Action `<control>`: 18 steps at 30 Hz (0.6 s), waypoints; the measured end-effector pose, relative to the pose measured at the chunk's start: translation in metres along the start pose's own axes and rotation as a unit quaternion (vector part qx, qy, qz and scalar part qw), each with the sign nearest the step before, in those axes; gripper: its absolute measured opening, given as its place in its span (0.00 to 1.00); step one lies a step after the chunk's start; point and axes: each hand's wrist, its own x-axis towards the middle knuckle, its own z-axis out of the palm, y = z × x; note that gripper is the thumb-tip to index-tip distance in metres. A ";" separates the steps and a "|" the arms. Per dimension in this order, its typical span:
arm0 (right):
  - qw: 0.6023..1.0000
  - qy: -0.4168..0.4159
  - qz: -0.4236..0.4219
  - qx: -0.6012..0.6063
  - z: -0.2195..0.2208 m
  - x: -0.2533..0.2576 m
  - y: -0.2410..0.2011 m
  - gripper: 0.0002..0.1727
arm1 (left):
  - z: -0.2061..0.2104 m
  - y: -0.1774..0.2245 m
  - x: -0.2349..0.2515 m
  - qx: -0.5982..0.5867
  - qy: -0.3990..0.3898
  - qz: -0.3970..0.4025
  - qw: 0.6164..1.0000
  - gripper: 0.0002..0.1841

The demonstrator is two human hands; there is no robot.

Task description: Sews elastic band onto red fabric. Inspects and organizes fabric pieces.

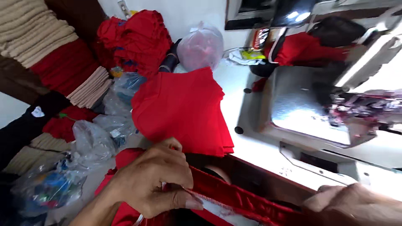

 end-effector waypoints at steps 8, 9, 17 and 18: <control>0.805 0.115 -0.070 -0.579 0.052 0.108 0.074 0.23 | -0.062 -0.001 -0.113 0.475 0.061 -0.176 0.860 0.21; 0.806 0.116 -0.080 -0.575 0.061 0.126 0.074 0.19 | -0.071 0.013 -0.127 0.524 0.072 -0.181 0.829 0.19; 0.821 0.053 -0.127 -0.554 0.162 0.186 0.131 0.29 | 0.020 0.094 -0.219 0.736 0.096 -0.363 0.564 0.14; 0.841 0.018 -0.113 -0.529 0.178 0.180 0.147 0.30 | 0.050 0.095 -0.228 0.711 0.088 -0.416 0.561 0.16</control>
